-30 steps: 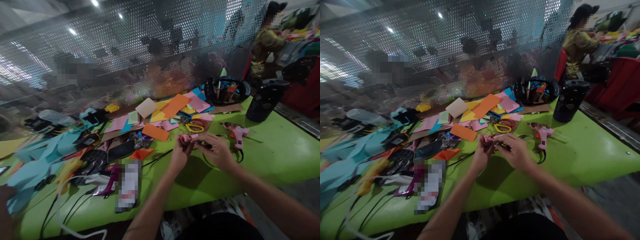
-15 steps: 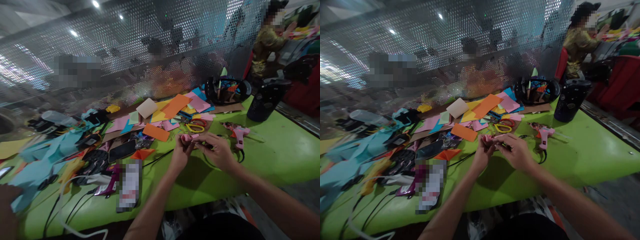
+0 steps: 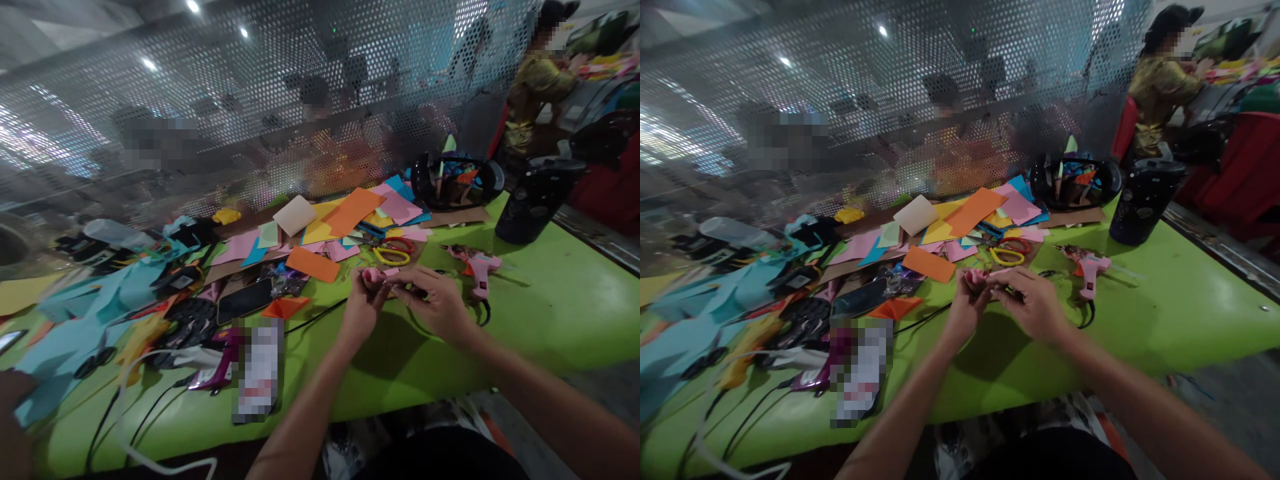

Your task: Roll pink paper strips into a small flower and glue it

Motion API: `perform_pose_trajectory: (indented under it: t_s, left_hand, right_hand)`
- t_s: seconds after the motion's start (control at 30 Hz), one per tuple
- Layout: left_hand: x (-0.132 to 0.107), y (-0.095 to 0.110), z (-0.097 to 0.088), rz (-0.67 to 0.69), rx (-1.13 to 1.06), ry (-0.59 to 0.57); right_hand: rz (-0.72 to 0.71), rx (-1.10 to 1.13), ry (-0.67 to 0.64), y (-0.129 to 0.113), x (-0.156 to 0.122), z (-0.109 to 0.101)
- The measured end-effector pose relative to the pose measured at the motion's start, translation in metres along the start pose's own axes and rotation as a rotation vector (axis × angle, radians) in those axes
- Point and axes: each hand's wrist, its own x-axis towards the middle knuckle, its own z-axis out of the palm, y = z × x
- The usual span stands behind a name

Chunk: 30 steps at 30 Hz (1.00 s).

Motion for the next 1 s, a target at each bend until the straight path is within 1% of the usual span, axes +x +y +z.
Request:
perform_pose_trajectory:
  t_s: [0.13, 0.6, 0.87, 1.0]
  left_hand:
    - [-0.0002, -0.0013, -0.0006, 0.033, 0.002, -0.052]
    - [-0.0004, -0.0022, -0.0018, 0.041, 0.022, -0.064]
    - [-0.0005, 0.0000, -0.0021, 0.086, 0.105, -0.067]
    - [-0.0008, 0.0006, -0.0027, 0.080, 0.158, -0.062]
  right_hand:
    - [-0.006, 0.003, -0.003, -0.0005, 0.0005, -0.0002]
    - [0.005, 0.010, -0.009, 0.0004, 0.0002, 0.0000]
    - [0.010, 0.032, -0.005, 0.0020, -0.0007, 0.0015]
    - [-0.014, 0.021, -0.018, 0.0048, -0.0014, 0.0021]
